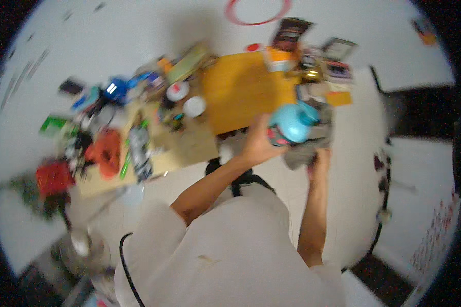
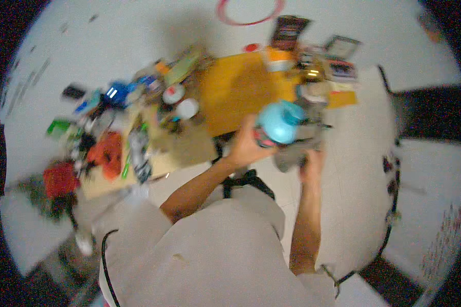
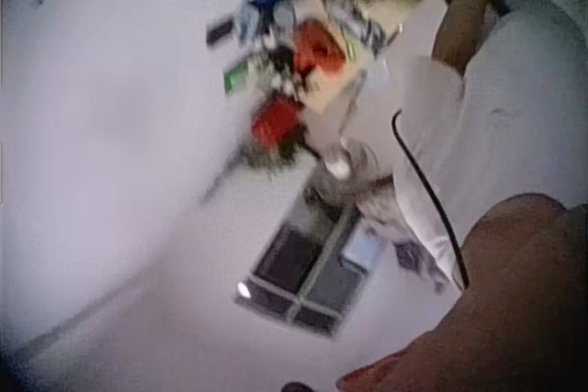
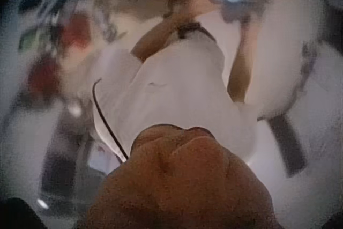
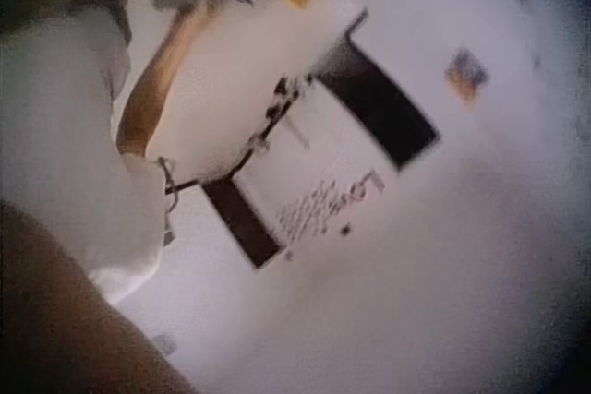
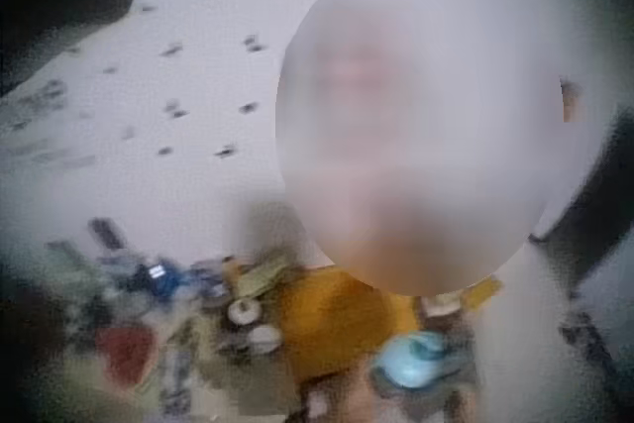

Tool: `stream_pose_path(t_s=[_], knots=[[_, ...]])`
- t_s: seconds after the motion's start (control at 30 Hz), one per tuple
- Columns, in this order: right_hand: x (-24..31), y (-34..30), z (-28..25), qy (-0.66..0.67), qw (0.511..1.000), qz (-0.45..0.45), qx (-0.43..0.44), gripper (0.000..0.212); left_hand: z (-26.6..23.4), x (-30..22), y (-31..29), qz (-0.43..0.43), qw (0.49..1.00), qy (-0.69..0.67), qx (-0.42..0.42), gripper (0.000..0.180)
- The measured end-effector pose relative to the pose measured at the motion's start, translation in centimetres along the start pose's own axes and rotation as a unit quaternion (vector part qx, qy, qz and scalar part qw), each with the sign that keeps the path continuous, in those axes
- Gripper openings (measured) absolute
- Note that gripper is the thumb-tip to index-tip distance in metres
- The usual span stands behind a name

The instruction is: The person wipes the surface of a cluttered table and various objects, including a vacuum flask and a bottle, using a grey cloth.

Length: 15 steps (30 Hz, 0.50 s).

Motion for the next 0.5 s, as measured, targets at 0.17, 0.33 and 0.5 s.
stream_pose_path(t_s=[0.17, 0.33, 0.5], knots=[[-3.0, -3.8, -3.9, 0.013, 0.996, 0.073, -0.051, 0.052, 2.6, 2.5, -8.9, -0.052, 0.998, -0.016, 0.026, 0.102], [-6.2, -7.4, -6.3, 0.041, 0.987, 0.153, 0.041, 0.056, -1.8, 10.8, -21.9, -0.302, 0.915, -0.168, -0.21, 0.087], [-8.8, -8.3, -9.7, -0.001, 0.972, 0.233, 0.039, 0.055, -12.1, 19.3, -33.9, -0.204, 0.829, 0.011, -0.521, 0.083]])
Point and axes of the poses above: each hand's wrist, its own y-axis towards the middle knuckle, its own z-axis out of the palm, x = y × z, the point moved 7 cm from there along y, towards the middle knuckle, and after that the axes turned 3 degrees about x, right-handed, at the moved point
